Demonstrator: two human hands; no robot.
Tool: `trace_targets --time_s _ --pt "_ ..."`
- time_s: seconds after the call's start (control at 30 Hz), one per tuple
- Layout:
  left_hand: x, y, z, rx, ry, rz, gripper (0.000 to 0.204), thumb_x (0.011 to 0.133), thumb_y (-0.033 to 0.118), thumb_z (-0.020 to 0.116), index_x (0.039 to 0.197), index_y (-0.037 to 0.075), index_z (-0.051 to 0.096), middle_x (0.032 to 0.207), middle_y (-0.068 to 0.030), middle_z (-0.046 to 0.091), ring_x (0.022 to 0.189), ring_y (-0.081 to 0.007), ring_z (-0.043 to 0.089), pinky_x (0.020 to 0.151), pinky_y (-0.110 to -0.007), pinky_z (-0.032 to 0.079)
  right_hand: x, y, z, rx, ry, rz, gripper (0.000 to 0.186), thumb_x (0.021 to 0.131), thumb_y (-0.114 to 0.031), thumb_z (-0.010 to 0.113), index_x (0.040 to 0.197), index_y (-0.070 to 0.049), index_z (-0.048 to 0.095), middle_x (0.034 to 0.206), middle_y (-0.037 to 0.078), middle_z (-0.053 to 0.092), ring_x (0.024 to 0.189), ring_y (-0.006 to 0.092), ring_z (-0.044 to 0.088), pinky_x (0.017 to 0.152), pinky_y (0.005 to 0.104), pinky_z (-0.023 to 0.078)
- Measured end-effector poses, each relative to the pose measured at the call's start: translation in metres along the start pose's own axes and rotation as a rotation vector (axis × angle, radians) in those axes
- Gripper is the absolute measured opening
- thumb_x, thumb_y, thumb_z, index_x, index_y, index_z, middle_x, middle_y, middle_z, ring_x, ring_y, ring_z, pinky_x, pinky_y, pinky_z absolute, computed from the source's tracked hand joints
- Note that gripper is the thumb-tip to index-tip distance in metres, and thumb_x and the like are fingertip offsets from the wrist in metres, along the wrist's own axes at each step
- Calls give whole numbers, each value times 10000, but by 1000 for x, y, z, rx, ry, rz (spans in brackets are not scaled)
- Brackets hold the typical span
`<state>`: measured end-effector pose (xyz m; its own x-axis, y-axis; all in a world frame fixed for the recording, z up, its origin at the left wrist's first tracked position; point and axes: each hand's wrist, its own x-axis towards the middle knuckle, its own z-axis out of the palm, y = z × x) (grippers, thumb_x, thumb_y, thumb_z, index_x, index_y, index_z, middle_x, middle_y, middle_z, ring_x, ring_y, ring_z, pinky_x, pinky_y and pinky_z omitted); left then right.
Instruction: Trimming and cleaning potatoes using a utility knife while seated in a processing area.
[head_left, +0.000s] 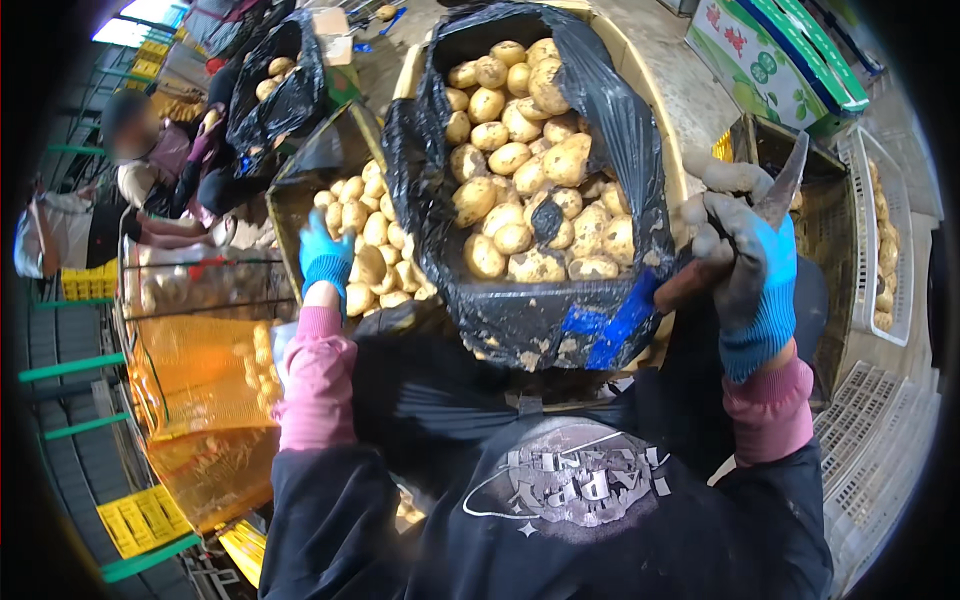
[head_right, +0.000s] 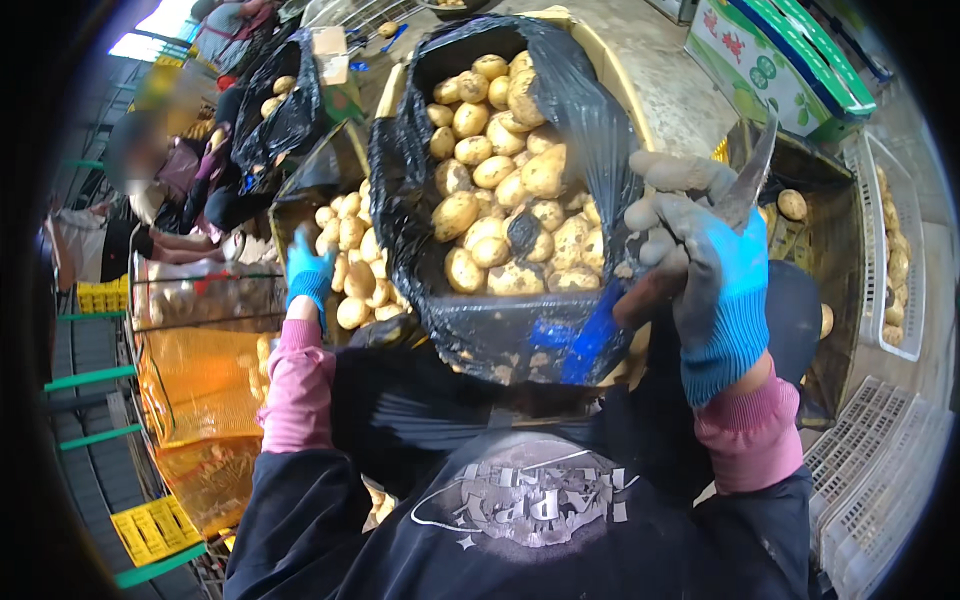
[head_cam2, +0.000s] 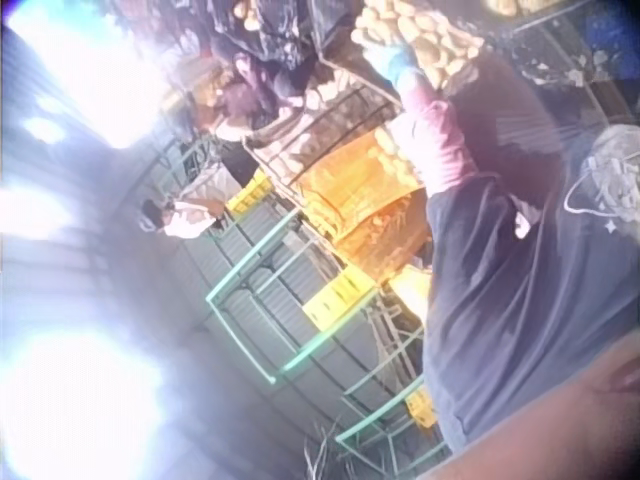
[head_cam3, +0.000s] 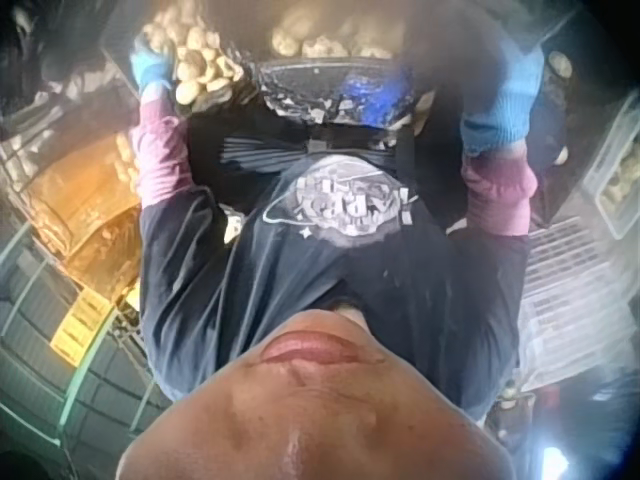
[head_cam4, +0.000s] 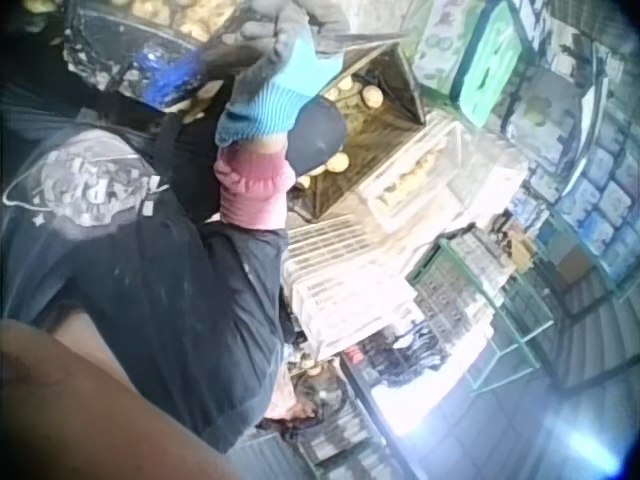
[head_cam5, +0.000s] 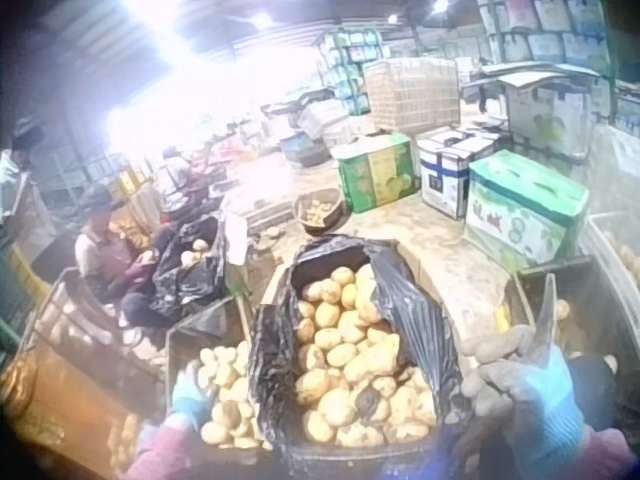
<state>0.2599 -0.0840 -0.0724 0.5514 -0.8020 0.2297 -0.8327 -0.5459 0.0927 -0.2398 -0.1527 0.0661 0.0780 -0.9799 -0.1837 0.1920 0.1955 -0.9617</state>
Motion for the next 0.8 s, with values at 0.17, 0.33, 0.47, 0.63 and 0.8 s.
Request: trace_targets --time_s 0.17,0.33,0.47,0.63,0.8 --pt "16 221 -15 -629 -48 567 469 821 285 740 1207 39 634 1147 -188 644 1058 -357 626 954 -425 483 12 -1 -8 6 0 128 395 857 -186 593 1192 24 613 820 62 625 619 115 565 468 241 471" --pt "-21 323 81 -80 -542 602 966 707 429 811 1494 121 343 1327 -247 525 1199 -420 547 997 -473 469 30 12 -9 101 -84 93 417 830 -113 584 1220 33 581 818 40 595 676 108 582 550 216 479" --pt "-12 278 72 -1011 -930 100 714 779 294 745 1390 44 472 1264 -213 573 1158 -325 603 930 -408 513 25 17 -12 241 -135 164 462 792 -98 615 1230 45 570 835 45 574 670 112 584 597 224 492" --pt "-82 230 -47 -1593 -1042 -63 551 962 377 537 1363 4 474 1231 -159 620 1059 -257 660 827 -351 573 9 38 -10 93 -253 216 545 812 -98 607 1338 14 518 952 50 621 660 97 573 572 210 485" --pt "-153 215 -109 -1967 -1001 -237 541 1021 412 413 1365 -2 464 1191 -139 655 975 -232 699 745 -305 600 -15 59 28 57 -520 367 676 836 -102 706 1442 -55 412 1228 99 586 877 120 630 709 228 535"
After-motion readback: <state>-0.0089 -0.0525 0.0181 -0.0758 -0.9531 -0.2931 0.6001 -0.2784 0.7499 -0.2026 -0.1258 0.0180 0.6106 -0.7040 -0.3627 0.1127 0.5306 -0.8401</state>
